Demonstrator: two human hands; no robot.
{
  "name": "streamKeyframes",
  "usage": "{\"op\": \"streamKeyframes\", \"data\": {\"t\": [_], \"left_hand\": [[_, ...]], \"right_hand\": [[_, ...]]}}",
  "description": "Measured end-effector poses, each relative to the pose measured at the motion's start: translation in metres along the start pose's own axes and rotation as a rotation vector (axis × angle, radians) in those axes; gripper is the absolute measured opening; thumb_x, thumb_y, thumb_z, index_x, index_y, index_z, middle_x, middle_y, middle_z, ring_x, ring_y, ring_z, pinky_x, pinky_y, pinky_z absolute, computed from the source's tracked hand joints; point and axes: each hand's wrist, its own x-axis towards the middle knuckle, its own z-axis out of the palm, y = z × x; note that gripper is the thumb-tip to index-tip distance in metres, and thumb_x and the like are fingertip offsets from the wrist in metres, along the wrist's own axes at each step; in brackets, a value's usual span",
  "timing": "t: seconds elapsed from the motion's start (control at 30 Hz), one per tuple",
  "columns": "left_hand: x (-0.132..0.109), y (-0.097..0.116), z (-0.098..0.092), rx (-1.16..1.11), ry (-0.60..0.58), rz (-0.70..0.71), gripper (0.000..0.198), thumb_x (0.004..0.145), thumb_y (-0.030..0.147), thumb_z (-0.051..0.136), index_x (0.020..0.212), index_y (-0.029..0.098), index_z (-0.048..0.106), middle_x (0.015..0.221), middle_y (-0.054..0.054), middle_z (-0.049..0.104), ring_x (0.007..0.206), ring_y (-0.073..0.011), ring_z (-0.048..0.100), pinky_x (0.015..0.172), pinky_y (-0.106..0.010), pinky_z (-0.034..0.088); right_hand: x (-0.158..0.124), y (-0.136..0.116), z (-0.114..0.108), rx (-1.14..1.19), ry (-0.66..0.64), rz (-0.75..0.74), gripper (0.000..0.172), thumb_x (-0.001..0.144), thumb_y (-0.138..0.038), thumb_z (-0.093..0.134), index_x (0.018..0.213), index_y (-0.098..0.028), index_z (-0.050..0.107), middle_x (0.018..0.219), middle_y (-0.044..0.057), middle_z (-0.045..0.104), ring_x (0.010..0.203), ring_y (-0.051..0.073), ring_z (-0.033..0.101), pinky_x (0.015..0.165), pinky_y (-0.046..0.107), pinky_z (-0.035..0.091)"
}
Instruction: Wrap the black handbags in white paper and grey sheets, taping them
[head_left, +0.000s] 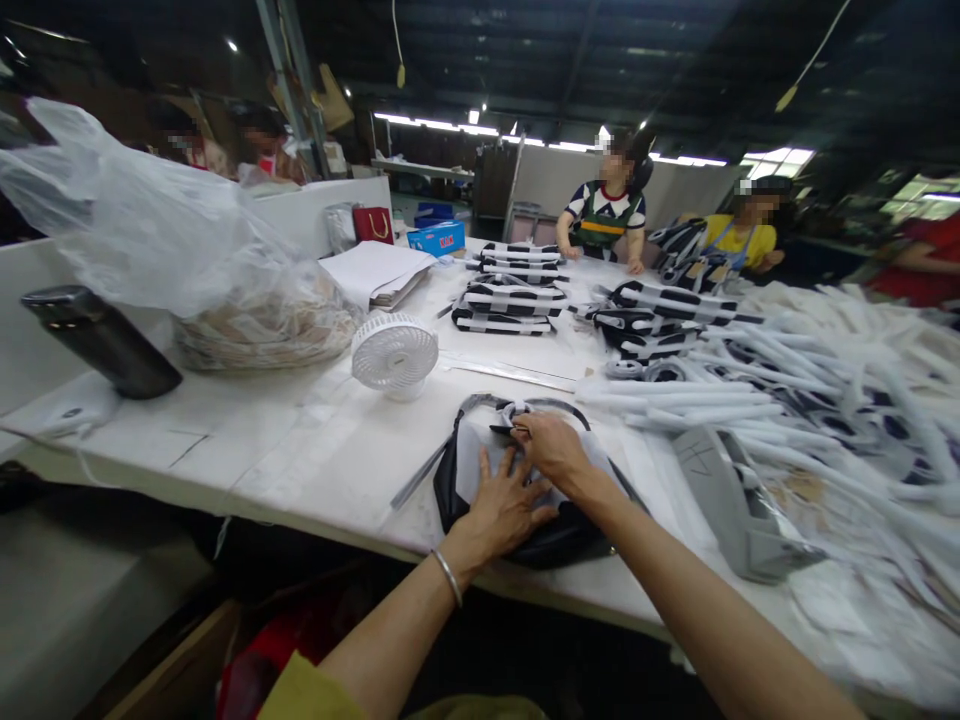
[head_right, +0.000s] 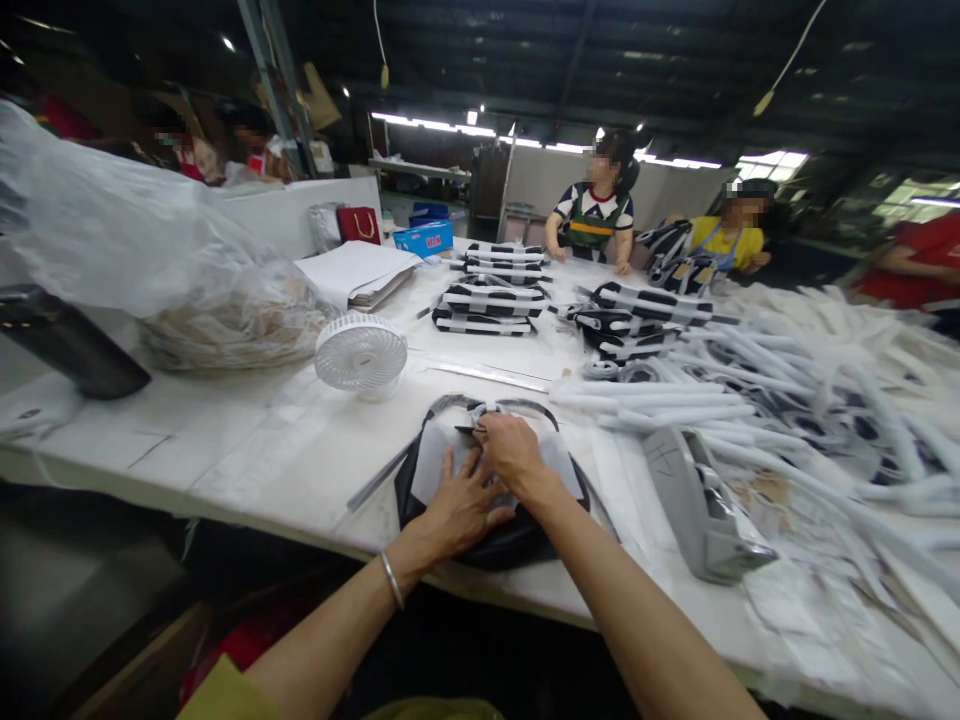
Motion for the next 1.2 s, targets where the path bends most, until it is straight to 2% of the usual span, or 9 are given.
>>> {"op": "streamKeyframes", "data": {"t": [0.1, 0.17, 0.23, 0.37, 0.5, 0.67, 0.83, 1.0, 1.2], "left_hand": [[-0.002, 0.002, -0.006, -0.057, 0.025, -0.013, 0.052, 0.098, 0.056, 0.048, 0.144, 0.033, 0.044, 0.154, -0.014, 0.036, 0.141, -0.0427, 0.03, 0.108, -0.083, 0.01], [-0.004, 0.001, -0.012, -0.131, 0.052, -0.005, 0.053, 0.096, 0.055, 0.054, 0.142, 0.03, 0.045, 0.148, -0.013, 0.044, 0.138, -0.0381, 0.038, 0.112, -0.079, 0.011], [-0.009, 0.001, -0.019, -0.224, 0.079, -0.015, 0.053, 0.092, 0.049, 0.064, 0.137, 0.026, 0.049, 0.138, -0.012, 0.053, 0.131, -0.0326, 0.046, 0.117, -0.07, 0.016], [-0.018, -0.001, -0.032, -0.232, 0.133, -0.036, 0.034, 0.09, 0.038, 0.069, 0.117, 0.02, 0.058, 0.116, -0.008, 0.064, 0.114, -0.0253, 0.057, 0.115, -0.051, 0.032], [-0.027, 0.0, -0.035, -0.044, 0.111, 0.079, 0.019, 0.096, 0.038, 0.061, 0.103, 0.021, 0.065, 0.106, -0.005, 0.066, 0.11, -0.0238, 0.059, 0.117, -0.049, 0.028], [-0.04, 0.001, -0.038, 0.017, 0.052, 0.148, 0.043, 0.094, 0.054, 0.058, 0.117, 0.018, 0.061, 0.109, -0.008, 0.065, 0.105, -0.0253, 0.059, 0.097, -0.04, 0.046], [-0.048, 0.001, -0.038, 0.003, 0.038, 0.176, 0.071, 0.081, 0.073, 0.061, 0.128, 0.02, 0.056, 0.111, -0.008, 0.062, 0.105, -0.0267, 0.057, 0.096, -0.04, 0.047], [-0.049, -0.001, -0.03, 0.055, 0.041, 0.182, 0.069, 0.076, 0.07, 0.07, 0.123, 0.021, 0.057, 0.112, -0.009, 0.061, 0.106, -0.0282, 0.056, 0.096, -0.041, 0.047], [-0.049, -0.003, -0.025, 0.081, 0.046, 0.179, 0.068, 0.075, 0.063, 0.077, 0.124, 0.022, 0.055, 0.117, -0.008, 0.06, 0.107, -0.0283, 0.056, 0.097, -0.041, 0.045]], "right_hand": [[-0.032, 0.006, 0.023, 0.098, 0.157, -0.109, 0.032, 0.09, -0.017, 0.051, 0.115, -0.021, 0.07, 0.126, 0.01, 0.068, 0.119, 0.025, 0.061, 0.106, 0.039, 0.045], [-0.049, 0.016, 0.031, 0.219, 0.259, -0.112, 0.031, 0.089, -0.019, 0.053, 0.115, -0.021, 0.069, 0.122, 0.009, 0.07, 0.114, 0.023, 0.064, 0.103, 0.038, 0.048], [-0.059, 0.025, 0.033, 0.317, 0.284, -0.065, 0.026, 0.09, -0.027, 0.055, 0.111, -0.022, 0.07, 0.113, 0.007, 0.073, 0.105, 0.023, 0.068, 0.096, 0.037, 0.052], [-0.066, 0.031, 0.027, 0.346, 0.197, -0.086, 0.018, 0.088, -0.03, 0.059, 0.099, -0.024, 0.071, 0.103, 0.003, 0.075, 0.098, 0.022, 0.07, 0.091, 0.034, 0.054], [-0.07, 0.032, 0.022, 0.265, 0.13, -0.185, 0.018, 0.085, -0.021, 0.058, 0.099, -0.024, 0.069, 0.107, 0.003, 0.074, 0.102, 0.021, 0.069, 0.094, 0.032, 0.052], [-0.074, 0.039, 0.019, 0.162, 0.001, -0.316, 0.016, 0.086, -0.015, 0.057, 0.095, -0.024, 0.067, 0.107, 0.004, 0.074, 0.11, 0.021, 0.066, 0.098, 0.033, 0.049], [-0.072, 0.043, 0.013, 0.134, -0.111, -0.396, 0.016, 0.087, -0.014, 0.057, 0.096, -0.023, 0.067, 0.113, 0.005, 0.072, 0.123, 0.022, 0.06, 0.102, 0.035, 0.048], [-0.071, 0.043, 0.003, 0.115, -0.183, -0.462, 0.014, 0.091, -0.018, 0.054, 0.098, -0.023, 0.066, 0.11, 0.005, 0.072, 0.121, 0.022, 0.061, 0.103, 0.036, 0.047], [-0.075, 0.038, -0.003, 0.111, -0.219, -0.433, 0.026, 0.088, -0.016, 0.051, 0.107, -0.023, 0.067, 0.114, 0.005, 0.071, 0.127, 0.023, 0.057, 0.106, 0.038, 0.045]]}}
